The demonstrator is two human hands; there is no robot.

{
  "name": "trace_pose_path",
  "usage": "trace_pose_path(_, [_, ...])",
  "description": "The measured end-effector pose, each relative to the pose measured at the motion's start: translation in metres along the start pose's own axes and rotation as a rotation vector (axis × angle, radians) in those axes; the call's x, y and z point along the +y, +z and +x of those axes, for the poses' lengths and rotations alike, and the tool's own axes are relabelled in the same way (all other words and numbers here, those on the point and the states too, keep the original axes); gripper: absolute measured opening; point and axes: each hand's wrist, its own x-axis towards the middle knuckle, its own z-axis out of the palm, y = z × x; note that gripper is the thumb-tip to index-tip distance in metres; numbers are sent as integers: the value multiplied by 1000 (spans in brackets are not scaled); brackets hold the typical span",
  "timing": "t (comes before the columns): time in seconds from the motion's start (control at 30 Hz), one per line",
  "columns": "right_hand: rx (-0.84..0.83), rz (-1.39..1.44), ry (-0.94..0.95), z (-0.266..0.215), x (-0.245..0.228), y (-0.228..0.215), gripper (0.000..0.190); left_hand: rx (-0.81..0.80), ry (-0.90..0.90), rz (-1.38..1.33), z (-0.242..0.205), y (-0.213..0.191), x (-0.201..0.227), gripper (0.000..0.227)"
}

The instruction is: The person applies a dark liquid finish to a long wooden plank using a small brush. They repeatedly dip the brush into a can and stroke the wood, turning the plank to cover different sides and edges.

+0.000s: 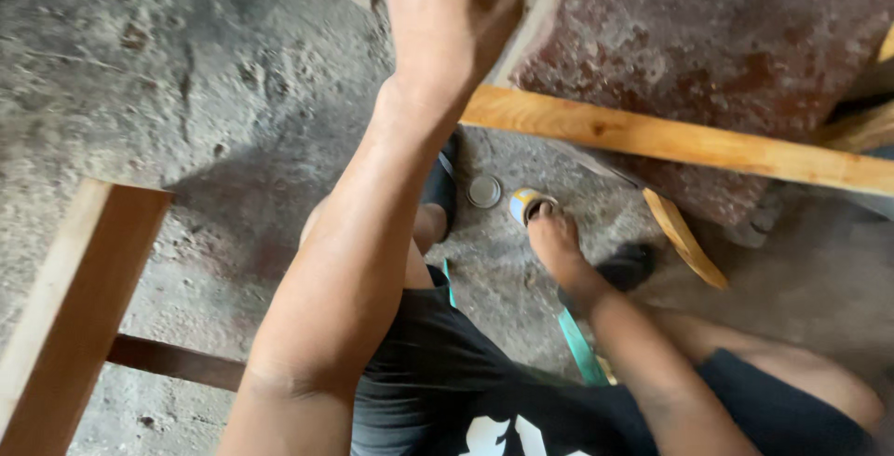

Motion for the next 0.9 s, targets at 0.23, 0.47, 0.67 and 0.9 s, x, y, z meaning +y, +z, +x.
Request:
trace_pose_path(0.23, [-239,183,89,-10,45,-94,19,129,-96,45,7,-17,-15,19])
trace_pose_path(0.47, [296,776,197,-47,72,-327,21,160,-6,-55,6,-12,2,22])
trace_pose_path(0.67, [654,815,5,13,27,-387,25,211,-87,-105,7,-20,-1,21])
trace_pose_path(0.9, [724,713,73,56,-19,-382,37,232,-100,-90,6,-21,-1,25])
